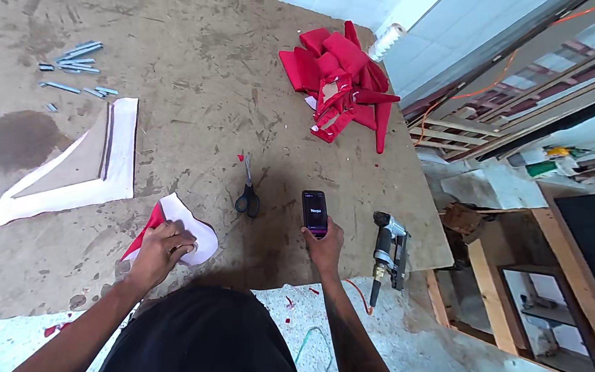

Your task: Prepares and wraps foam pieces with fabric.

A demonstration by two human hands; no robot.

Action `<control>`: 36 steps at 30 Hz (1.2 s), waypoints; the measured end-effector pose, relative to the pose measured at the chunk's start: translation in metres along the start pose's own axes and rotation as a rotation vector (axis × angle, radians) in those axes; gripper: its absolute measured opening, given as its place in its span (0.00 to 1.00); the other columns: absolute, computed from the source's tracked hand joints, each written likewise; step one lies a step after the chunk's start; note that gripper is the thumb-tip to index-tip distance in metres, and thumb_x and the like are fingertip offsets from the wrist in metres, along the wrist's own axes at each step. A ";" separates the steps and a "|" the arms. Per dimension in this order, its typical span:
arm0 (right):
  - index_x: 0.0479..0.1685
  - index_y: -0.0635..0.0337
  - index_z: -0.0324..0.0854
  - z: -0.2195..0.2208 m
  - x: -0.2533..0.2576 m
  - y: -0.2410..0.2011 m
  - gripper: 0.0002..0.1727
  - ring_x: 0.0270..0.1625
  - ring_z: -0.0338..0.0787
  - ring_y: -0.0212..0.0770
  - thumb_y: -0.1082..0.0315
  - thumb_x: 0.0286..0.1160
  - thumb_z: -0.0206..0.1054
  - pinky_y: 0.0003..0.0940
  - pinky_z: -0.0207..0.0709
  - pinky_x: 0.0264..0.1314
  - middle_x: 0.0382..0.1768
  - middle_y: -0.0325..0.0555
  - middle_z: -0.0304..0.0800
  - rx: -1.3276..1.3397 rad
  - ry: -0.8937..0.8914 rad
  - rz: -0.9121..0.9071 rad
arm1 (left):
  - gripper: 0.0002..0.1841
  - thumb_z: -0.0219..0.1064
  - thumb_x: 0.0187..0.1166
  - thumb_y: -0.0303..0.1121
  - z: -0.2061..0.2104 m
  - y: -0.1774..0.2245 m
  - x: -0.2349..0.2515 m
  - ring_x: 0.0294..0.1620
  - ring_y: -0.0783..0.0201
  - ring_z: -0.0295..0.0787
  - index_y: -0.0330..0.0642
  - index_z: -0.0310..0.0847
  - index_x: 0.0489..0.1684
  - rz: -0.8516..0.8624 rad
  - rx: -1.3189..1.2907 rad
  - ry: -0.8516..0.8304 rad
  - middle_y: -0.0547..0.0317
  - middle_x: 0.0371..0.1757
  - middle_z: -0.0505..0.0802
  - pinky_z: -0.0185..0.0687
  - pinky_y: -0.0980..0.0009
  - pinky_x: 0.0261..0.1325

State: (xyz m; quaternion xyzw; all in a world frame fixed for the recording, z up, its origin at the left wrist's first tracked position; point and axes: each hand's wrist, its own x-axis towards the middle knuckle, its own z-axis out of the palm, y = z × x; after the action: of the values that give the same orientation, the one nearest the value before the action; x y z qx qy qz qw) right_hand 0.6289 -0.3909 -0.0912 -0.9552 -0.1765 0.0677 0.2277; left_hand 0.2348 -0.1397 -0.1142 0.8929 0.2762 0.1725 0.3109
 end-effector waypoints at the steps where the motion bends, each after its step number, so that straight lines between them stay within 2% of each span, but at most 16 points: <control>1: 0.82 0.58 0.74 -0.004 -0.005 -0.005 0.51 0.75 0.75 0.66 0.43 0.54 0.85 0.66 0.71 0.73 0.76 0.62 0.75 -0.033 0.012 0.006 | 0.10 0.67 0.78 0.56 0.000 -0.002 0.000 0.55 0.73 0.82 0.75 0.94 0.45 0.020 -0.005 -0.012 0.82 0.48 0.90 0.74 0.56 0.61; 4: 0.75 0.60 0.79 -0.019 -0.042 -0.042 0.37 0.76 0.75 0.65 0.48 0.67 0.77 0.67 0.71 0.74 0.75 0.62 0.76 0.042 0.011 -0.065 | 0.09 0.67 0.79 0.56 -0.010 -0.014 0.004 0.56 0.74 0.82 0.75 0.93 0.46 0.132 -0.055 -0.103 0.84 0.48 0.90 0.73 0.58 0.61; 6: 0.75 0.60 0.79 -0.017 -0.084 -0.084 0.32 0.75 0.80 0.56 0.49 0.77 0.69 0.57 0.75 0.77 0.73 0.59 0.79 0.150 -0.263 -0.140 | 0.11 0.67 0.79 0.57 -0.019 -0.021 0.010 0.55 0.73 0.82 0.72 0.94 0.47 0.192 -0.095 -0.167 0.82 0.47 0.90 0.74 0.58 0.62; 7: 0.74 0.60 0.80 -0.006 -0.108 -0.102 0.30 0.71 0.85 0.51 0.49 0.80 0.67 0.52 0.79 0.75 0.69 0.56 0.84 0.175 -0.416 -0.198 | 0.13 0.67 0.78 0.59 -0.020 -0.023 0.012 0.54 0.73 0.83 0.69 0.92 0.48 0.204 -0.088 -0.193 0.81 0.48 0.91 0.76 0.58 0.61; 9: 0.70 0.54 0.85 0.029 -0.144 -0.128 0.27 0.69 0.86 0.42 0.47 0.77 0.67 0.46 0.80 0.74 0.65 0.46 0.89 0.160 -0.595 -0.355 | 0.18 0.68 0.76 0.61 -0.022 -0.025 0.016 0.48 0.71 0.82 0.61 0.88 0.45 0.194 -0.053 -0.232 0.76 0.44 0.89 0.75 0.59 0.56; 12: 0.55 0.45 0.89 0.074 -0.166 -0.150 0.23 0.69 0.82 0.47 0.43 0.66 0.74 0.50 0.80 0.69 0.59 0.43 0.87 0.042 -0.500 -0.553 | 0.16 0.70 0.76 0.59 -0.027 -0.023 0.017 0.50 0.70 0.82 0.59 0.84 0.33 0.179 0.006 -0.258 0.75 0.41 0.87 0.76 0.59 0.56; 15: 0.36 0.45 0.89 0.084 -0.165 -0.161 0.11 0.65 0.81 0.48 0.50 0.67 0.73 0.50 0.79 0.66 0.52 0.41 0.85 -0.036 -0.484 -0.609 | 0.14 0.71 0.76 0.57 -0.023 -0.021 0.016 0.51 0.70 0.82 0.60 0.84 0.30 0.174 -0.007 -0.243 0.75 0.42 0.87 0.76 0.60 0.56; 16: 0.33 0.47 0.90 0.084 -0.165 -0.165 0.09 0.64 0.82 0.47 0.53 0.69 0.71 0.49 0.79 0.66 0.50 0.41 0.85 -0.036 -0.521 -0.618 | 0.14 0.72 0.75 0.56 -0.024 -0.020 0.016 0.52 0.70 0.82 0.60 0.85 0.30 0.167 -0.022 -0.245 0.75 0.43 0.88 0.77 0.59 0.58; 19: 0.42 0.55 0.88 0.074 -0.170 -0.186 0.12 0.61 0.87 0.45 0.58 0.78 0.64 0.48 0.81 0.68 0.49 0.45 0.89 0.021 -0.703 -0.501 | 0.13 0.75 0.74 0.54 -0.034 -0.021 0.020 0.53 0.70 0.83 0.58 0.87 0.31 0.166 -0.055 -0.262 0.74 0.44 0.89 0.77 0.59 0.60; 20: 0.45 0.57 0.86 0.069 -0.172 -0.191 0.13 0.55 0.90 0.45 0.58 0.80 0.62 0.48 0.84 0.62 0.47 0.46 0.90 0.021 -0.747 -0.431 | 0.12 0.76 0.73 0.53 -0.035 -0.021 0.021 0.53 0.70 0.83 0.57 0.86 0.31 0.164 -0.066 -0.271 0.74 0.43 0.89 0.77 0.59 0.60; 22: 0.52 0.56 0.82 0.064 -0.178 -0.197 0.17 0.46 0.92 0.45 0.53 0.82 0.59 0.50 0.86 0.52 0.40 0.47 0.91 0.024 -0.789 -0.293 | 0.11 0.77 0.72 0.50 -0.037 -0.021 0.024 0.54 0.70 0.83 0.57 0.86 0.30 0.154 -0.087 -0.300 0.73 0.44 0.89 0.77 0.58 0.61; 24: 0.62 0.54 0.82 0.068 -0.184 -0.197 0.25 0.44 0.94 0.43 0.43 0.81 0.61 0.49 0.87 0.52 0.41 0.44 0.93 0.074 -0.843 -0.168 | 0.11 0.78 0.72 0.48 -0.041 -0.021 0.026 0.54 0.69 0.83 0.56 0.86 0.30 0.143 -0.106 -0.328 0.72 0.43 0.89 0.77 0.59 0.61; 26: 0.57 0.53 0.84 0.080 -0.191 -0.193 0.26 0.38 0.97 0.35 0.40 0.76 0.68 0.39 0.93 0.45 0.38 0.36 0.97 0.213 -0.944 0.021 | 0.10 0.77 0.73 0.47 -0.041 -0.021 0.026 0.53 0.70 0.83 0.56 0.86 0.29 0.137 -0.099 -0.350 0.73 0.43 0.88 0.77 0.59 0.60; 29: 0.50 0.61 0.84 0.088 -0.198 -0.193 0.18 0.33 0.97 0.37 0.53 0.83 0.68 0.34 0.91 0.33 0.37 0.40 0.99 0.426 -1.069 0.276 | 0.11 0.77 0.73 0.48 -0.038 -0.022 0.026 0.54 0.68 0.83 0.54 0.87 0.30 0.137 -0.064 -0.339 0.70 0.46 0.89 0.77 0.57 0.61; 32: 0.47 0.62 0.86 0.085 -0.201 -0.194 0.16 0.30 0.94 0.34 0.56 0.87 0.63 0.30 0.84 0.28 0.36 0.40 0.98 0.480 -1.088 0.275 | 0.10 0.77 0.73 0.47 -0.035 -0.021 0.027 0.57 0.65 0.84 0.53 0.87 0.32 0.135 -0.030 -0.346 0.68 0.49 0.89 0.78 0.55 0.59; 36: 0.39 0.61 0.89 0.082 -0.195 -0.201 0.18 0.27 0.89 0.35 0.56 0.87 0.61 0.32 0.85 0.34 0.29 0.40 0.94 0.482 -1.084 0.158 | 0.10 0.76 0.74 0.46 -0.032 -0.023 0.032 0.57 0.66 0.83 0.54 0.85 0.32 0.144 -0.028 -0.352 0.68 0.48 0.88 0.78 0.56 0.58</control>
State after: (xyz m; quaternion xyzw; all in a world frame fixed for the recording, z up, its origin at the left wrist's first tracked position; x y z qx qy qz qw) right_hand 0.3689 -0.2616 -0.0621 -0.7163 -0.1757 0.6001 0.3097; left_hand 0.2355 -0.0910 -0.1007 0.9223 0.1506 0.0393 0.3537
